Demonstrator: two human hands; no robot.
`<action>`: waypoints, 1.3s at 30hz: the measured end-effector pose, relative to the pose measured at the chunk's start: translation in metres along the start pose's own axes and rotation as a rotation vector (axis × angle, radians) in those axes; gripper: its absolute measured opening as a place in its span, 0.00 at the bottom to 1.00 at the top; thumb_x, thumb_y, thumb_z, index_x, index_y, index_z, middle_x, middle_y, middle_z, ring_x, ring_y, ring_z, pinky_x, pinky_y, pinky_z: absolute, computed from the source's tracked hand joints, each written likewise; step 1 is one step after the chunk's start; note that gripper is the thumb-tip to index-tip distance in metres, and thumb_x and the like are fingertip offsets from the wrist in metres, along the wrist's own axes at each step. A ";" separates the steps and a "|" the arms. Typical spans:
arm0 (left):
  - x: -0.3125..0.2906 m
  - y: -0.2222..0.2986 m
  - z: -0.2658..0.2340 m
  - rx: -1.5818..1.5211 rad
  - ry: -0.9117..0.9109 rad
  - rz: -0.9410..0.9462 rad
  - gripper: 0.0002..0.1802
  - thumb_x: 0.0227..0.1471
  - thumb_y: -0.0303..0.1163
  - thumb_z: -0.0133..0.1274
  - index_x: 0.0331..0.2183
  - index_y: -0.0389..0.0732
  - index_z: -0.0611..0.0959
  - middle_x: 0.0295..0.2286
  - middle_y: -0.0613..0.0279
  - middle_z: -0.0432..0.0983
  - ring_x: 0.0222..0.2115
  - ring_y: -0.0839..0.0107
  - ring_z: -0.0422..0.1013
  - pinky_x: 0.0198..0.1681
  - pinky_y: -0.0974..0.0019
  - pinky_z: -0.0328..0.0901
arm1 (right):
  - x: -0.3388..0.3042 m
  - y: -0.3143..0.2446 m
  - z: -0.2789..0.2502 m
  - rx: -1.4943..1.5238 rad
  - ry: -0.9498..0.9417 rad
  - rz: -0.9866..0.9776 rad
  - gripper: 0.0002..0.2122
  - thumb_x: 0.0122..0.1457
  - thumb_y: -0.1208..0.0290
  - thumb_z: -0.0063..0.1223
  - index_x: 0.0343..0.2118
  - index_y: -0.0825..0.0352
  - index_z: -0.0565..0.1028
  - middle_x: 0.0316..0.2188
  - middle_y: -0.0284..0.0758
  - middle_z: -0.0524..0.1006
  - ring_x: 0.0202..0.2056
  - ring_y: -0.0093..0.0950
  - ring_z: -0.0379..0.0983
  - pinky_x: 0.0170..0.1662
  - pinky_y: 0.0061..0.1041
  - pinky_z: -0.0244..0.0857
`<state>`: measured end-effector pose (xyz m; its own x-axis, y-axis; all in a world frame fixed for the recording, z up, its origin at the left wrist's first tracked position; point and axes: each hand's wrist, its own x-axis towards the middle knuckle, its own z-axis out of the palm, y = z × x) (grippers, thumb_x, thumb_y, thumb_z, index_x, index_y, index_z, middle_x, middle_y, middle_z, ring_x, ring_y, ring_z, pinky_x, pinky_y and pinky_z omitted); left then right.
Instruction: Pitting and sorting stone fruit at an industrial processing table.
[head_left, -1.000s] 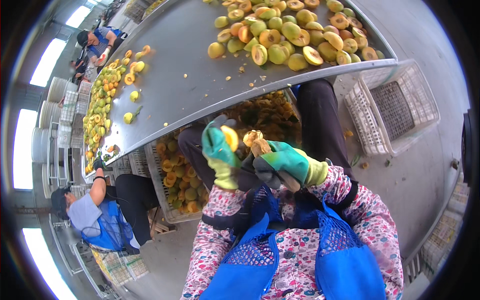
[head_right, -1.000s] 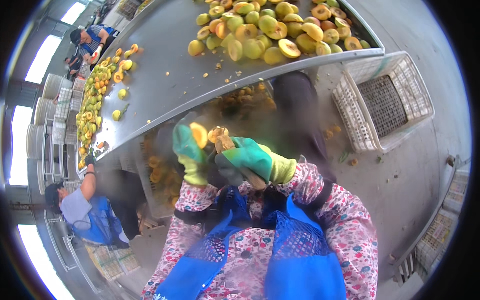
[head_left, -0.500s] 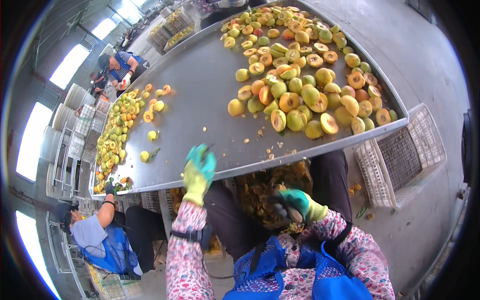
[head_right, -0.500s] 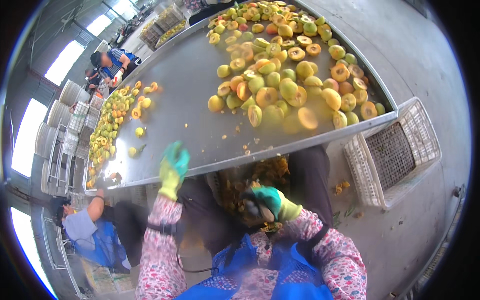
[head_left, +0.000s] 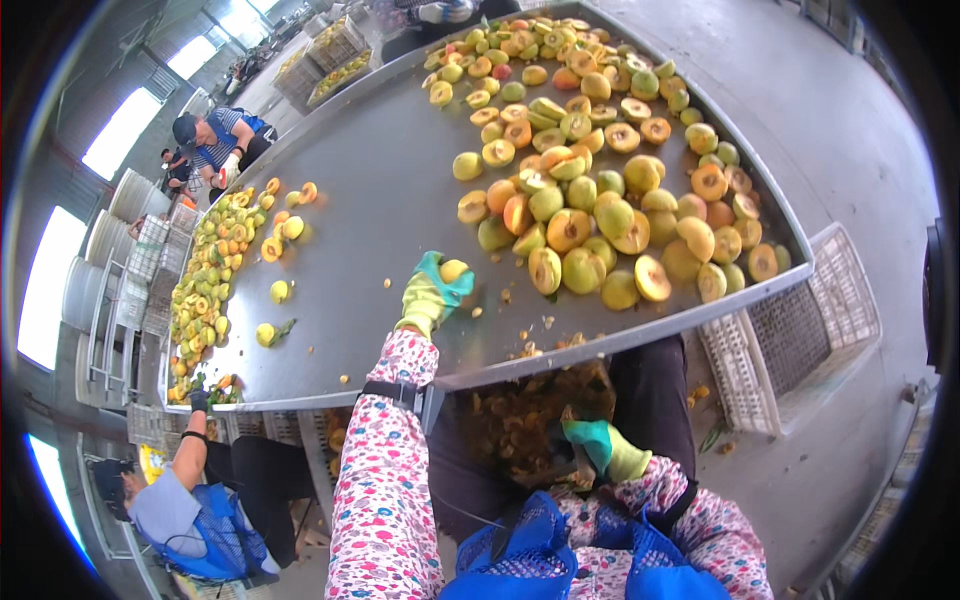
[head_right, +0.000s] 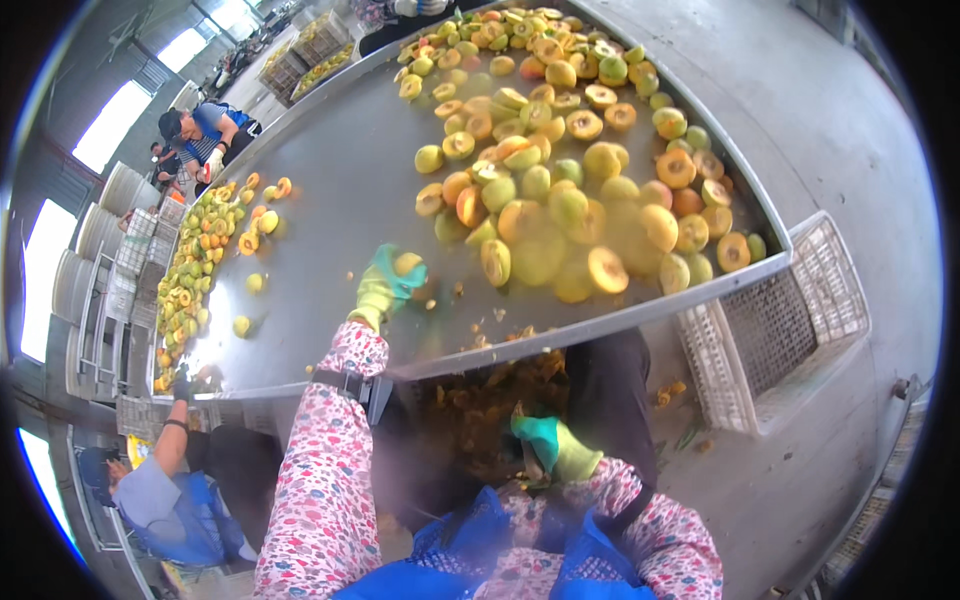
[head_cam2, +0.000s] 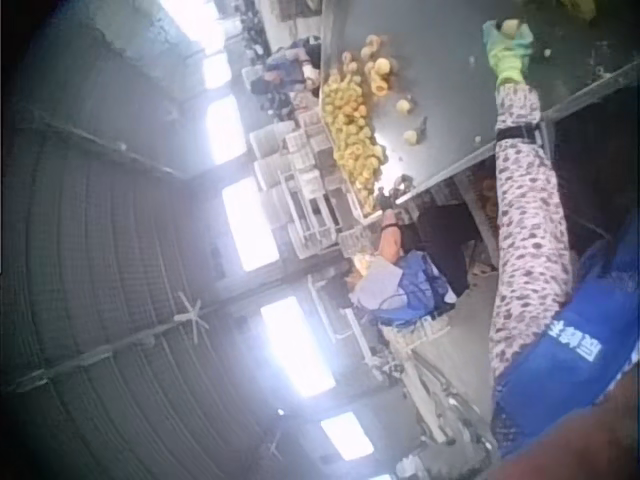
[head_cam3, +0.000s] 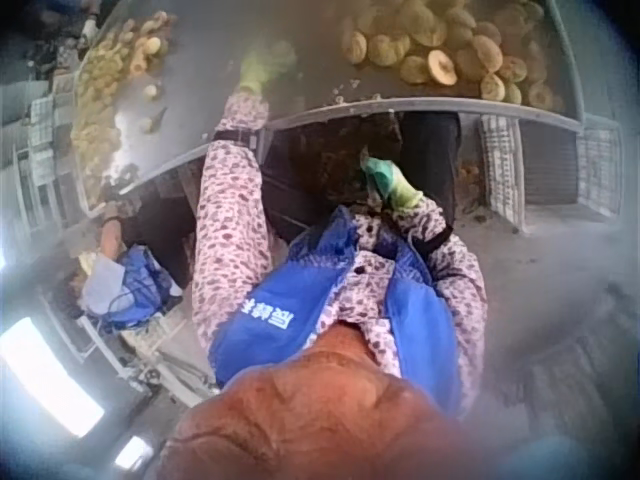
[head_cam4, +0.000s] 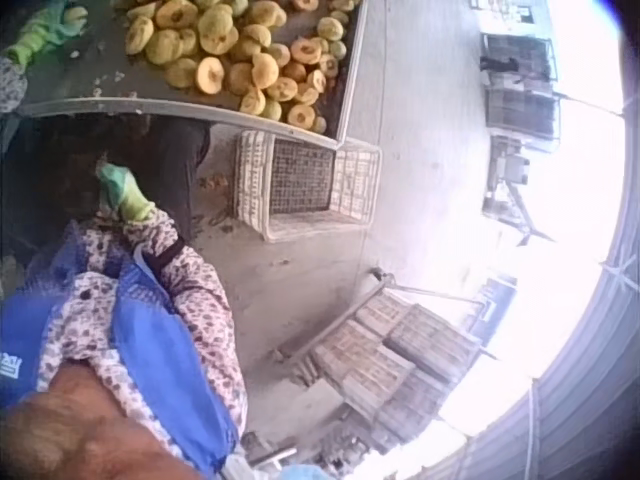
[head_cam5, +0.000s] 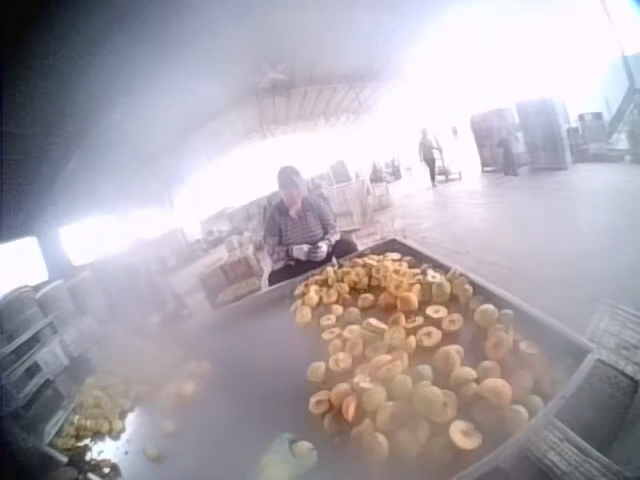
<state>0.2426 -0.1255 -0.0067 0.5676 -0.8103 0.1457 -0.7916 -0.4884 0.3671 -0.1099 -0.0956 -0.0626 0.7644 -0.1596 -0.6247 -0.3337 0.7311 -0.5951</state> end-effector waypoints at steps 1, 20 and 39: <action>-0.013 -0.016 -0.004 0.015 -0.011 -0.009 0.32 0.43 0.55 0.56 0.44 0.42 0.73 0.34 0.53 0.75 0.35 0.55 0.74 0.39 0.57 0.70 | -0.010 -0.014 0.002 -0.216 -0.038 0.004 0.15 0.56 0.59 0.48 0.34 0.69 0.76 0.20 0.34 0.76 0.20 0.23 0.70 0.21 0.22 0.62; -0.210 0.141 -0.039 -1.796 -0.122 -0.216 0.23 0.58 0.42 0.44 0.49 0.37 0.68 0.42 0.51 0.71 0.43 0.61 0.69 0.50 0.59 0.63 | -0.086 -0.060 0.086 -0.995 0.580 -0.742 0.17 0.48 0.70 0.53 0.42 0.67 0.67 0.24 0.47 0.76 0.29 0.48 0.73 0.30 0.41 0.66; -0.232 0.136 -0.013 -1.519 0.027 0.093 0.22 0.58 0.38 0.41 0.49 0.33 0.70 0.45 0.52 0.70 0.44 0.64 0.69 0.49 0.61 0.64 | -0.112 -0.067 0.082 -0.524 0.318 -0.486 0.12 0.48 0.67 0.51 0.33 0.69 0.70 0.19 0.39 0.74 0.16 0.29 0.70 0.22 0.29 0.65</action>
<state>0.0061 0.0003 0.0213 0.5476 -0.8044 0.2306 0.1425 0.3612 0.9215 -0.1281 -0.0727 0.0885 0.7234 -0.6215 -0.3009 -0.2795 0.1349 -0.9506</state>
